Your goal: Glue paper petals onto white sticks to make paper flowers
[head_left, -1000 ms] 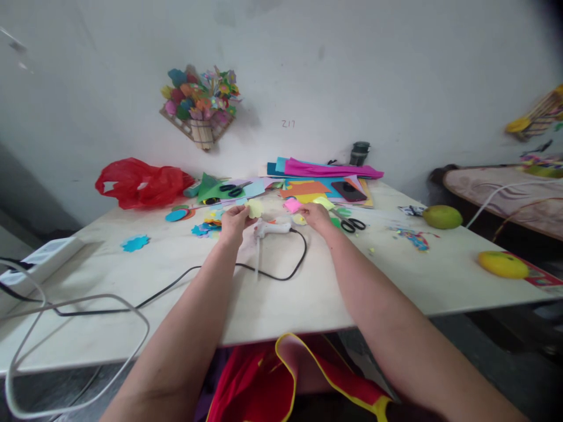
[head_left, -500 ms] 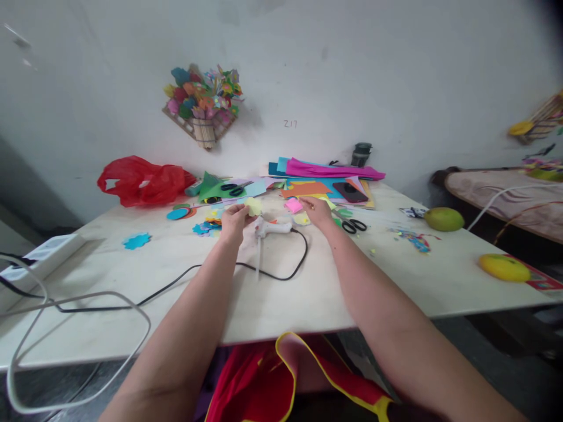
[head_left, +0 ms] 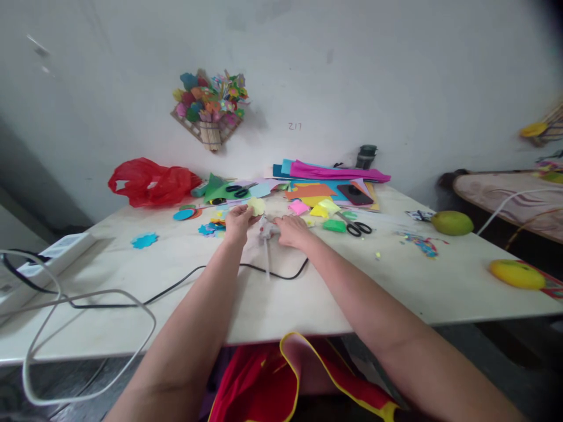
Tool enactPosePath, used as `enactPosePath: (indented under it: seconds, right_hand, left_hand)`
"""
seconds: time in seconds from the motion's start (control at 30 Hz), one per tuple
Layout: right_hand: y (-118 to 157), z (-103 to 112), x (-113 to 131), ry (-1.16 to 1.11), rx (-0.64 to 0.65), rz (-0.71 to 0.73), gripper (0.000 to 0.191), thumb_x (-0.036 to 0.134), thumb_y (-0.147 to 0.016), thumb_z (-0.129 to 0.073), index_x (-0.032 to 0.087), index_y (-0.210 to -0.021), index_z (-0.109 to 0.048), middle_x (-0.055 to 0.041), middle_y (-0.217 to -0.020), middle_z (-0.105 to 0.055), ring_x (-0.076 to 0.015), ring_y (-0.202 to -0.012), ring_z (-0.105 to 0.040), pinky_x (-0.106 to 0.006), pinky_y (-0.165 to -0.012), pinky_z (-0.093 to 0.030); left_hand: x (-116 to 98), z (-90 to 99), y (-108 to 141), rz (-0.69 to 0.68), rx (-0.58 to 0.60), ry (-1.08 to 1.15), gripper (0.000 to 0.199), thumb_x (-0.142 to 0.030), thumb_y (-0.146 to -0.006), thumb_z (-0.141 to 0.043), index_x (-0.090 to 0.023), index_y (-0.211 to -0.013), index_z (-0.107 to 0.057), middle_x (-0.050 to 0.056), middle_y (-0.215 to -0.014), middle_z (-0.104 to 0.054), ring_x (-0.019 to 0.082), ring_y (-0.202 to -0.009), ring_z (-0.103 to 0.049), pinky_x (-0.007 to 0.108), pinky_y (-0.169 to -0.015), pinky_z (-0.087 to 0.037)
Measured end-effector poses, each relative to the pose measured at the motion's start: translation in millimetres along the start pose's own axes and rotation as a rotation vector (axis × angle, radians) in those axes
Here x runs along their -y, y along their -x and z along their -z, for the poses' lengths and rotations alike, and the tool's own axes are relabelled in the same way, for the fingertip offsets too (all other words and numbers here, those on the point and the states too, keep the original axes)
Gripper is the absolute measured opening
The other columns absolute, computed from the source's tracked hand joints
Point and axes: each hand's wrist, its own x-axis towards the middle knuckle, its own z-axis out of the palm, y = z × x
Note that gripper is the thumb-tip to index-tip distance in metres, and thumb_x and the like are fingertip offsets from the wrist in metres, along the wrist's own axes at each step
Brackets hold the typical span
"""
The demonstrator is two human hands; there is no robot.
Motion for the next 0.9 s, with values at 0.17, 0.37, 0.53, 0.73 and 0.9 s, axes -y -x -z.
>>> enactPosePath:
  seconds: [0.17, 0.37, 0.53, 0.73, 0.9]
  right_hand:
    - [0.2, -2.8, 11.0, 0.034, -0.078, -0.008, 0.033, 0.019, -0.073, -0.047, 0.012, -0.104, -0.056, -0.0153, -0.096, -0.061, -0.0269, -0.093, -0.055, -0.036, -0.08, -0.039]
    - [-1.1, 9.1, -18.8, -0.054, -0.092, -0.227, 0.029, 0.03, -0.077, -0.049, 0.015, -0.099, -0.06, -0.0144, -0.091, -0.065, -0.0246, -0.087, -0.059, -0.032, -0.073, -0.04]
    - [-2.4, 13.9, -48.2, -0.48, -0.222, -0.45, 0.032, 0.044, -0.074, -0.053, 0.018, -0.089, -0.064, -0.0096, -0.086, -0.067, -0.0198, -0.077, -0.061, -0.025, -0.062, -0.042]
    - [6.4, 27.9, -61.5, -1.203, -0.141, -0.216, 0.03, 0.039, -0.07, -0.061, 0.01, -0.078, -0.06, -0.0076, -0.071, -0.065, -0.0049, -0.039, -0.041, -0.019, -0.039, -0.036]
    - [12.9, 40.9, -57.4, -1.184, -0.043, -0.143, 0.03, 0.038, -0.064, -0.067, 0.01, -0.07, -0.059, -0.0061, -0.066, -0.065, -0.0029, -0.036, -0.038, -0.017, -0.035, -0.031]
  left_hand:
    - [-0.5, 1.1, -0.4, 0.016, -0.014, 0.029, 0.017, -0.012, -0.067, -0.058, -0.012, -0.082, -0.051, 0.002, -0.069, -0.062, 0.011, -0.057, -0.062, 0.026, -0.065, -0.051]
    - [-0.4, 0.7, -1.1, 0.002, -0.012, 0.078, 0.018, -0.009, -0.066, -0.059, -0.012, -0.083, -0.052, 0.004, -0.075, -0.064, 0.012, -0.065, -0.064, 0.027, -0.071, -0.052]
    - [5.8, 5.1, -2.3, 0.076, 0.072, 0.035, 0.015, -0.013, -0.067, -0.062, -0.01, -0.08, -0.055, 0.006, -0.076, -0.064, 0.013, -0.07, -0.064, 0.027, -0.071, -0.052]
    - [13.9, 9.7, -3.0, 0.184, 0.175, 0.01, 0.015, -0.01, -0.069, -0.061, -0.012, -0.08, -0.049, 0.004, -0.069, -0.064, 0.015, -0.068, -0.066, 0.026, -0.065, -0.055]
    - [15.3, 8.6, -2.0, 0.223, 0.241, -0.008, 0.018, -0.01, -0.069, -0.064, -0.012, -0.079, -0.049, 0.003, -0.067, -0.062, 0.015, -0.068, -0.066, 0.026, -0.064, -0.056]
